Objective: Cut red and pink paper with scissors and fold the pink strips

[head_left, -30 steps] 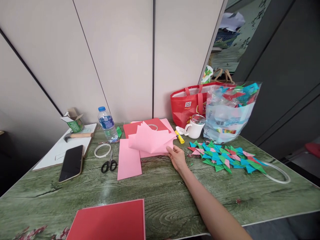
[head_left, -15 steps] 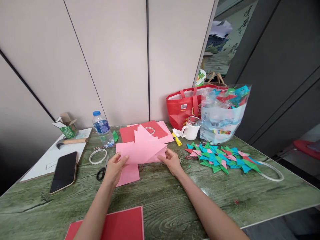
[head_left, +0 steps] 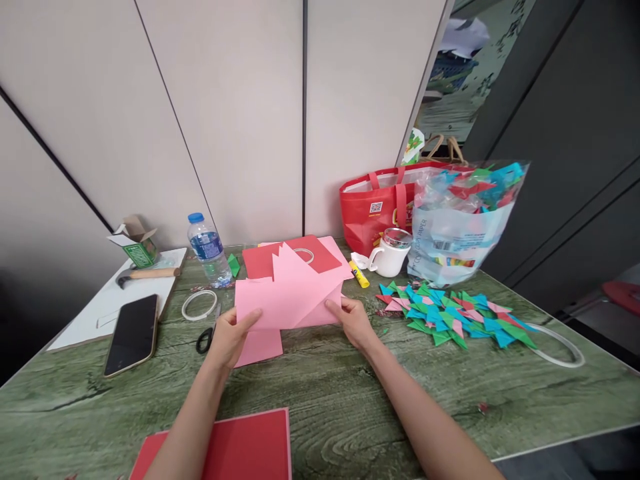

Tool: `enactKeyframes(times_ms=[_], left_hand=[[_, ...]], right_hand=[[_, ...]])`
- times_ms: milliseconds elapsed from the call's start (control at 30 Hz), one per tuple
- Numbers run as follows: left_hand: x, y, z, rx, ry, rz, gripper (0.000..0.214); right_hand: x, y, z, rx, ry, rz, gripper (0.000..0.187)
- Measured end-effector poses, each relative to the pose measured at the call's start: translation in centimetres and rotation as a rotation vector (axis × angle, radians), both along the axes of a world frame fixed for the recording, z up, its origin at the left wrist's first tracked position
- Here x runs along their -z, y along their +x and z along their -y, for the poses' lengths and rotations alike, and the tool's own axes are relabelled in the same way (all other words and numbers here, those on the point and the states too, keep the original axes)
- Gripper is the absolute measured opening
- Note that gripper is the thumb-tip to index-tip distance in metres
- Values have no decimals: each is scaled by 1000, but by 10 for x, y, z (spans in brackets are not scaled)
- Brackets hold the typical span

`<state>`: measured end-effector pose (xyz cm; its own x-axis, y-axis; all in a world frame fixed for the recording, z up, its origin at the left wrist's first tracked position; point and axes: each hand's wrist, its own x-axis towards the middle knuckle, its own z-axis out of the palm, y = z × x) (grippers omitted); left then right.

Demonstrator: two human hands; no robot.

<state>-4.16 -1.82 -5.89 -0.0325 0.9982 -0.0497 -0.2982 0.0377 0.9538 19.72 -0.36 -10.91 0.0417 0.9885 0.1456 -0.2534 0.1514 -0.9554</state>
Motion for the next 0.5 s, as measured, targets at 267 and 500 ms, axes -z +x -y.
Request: enactKeyframes(times_ms=[267,500], left_hand=[[9,2,-4,-56,45,22,46],[5,8,0,42,166,-49,98]], right_hand=[[-11,2,3,-52,69,-155,50],[-6,3,0,82,-12,-117,36]])
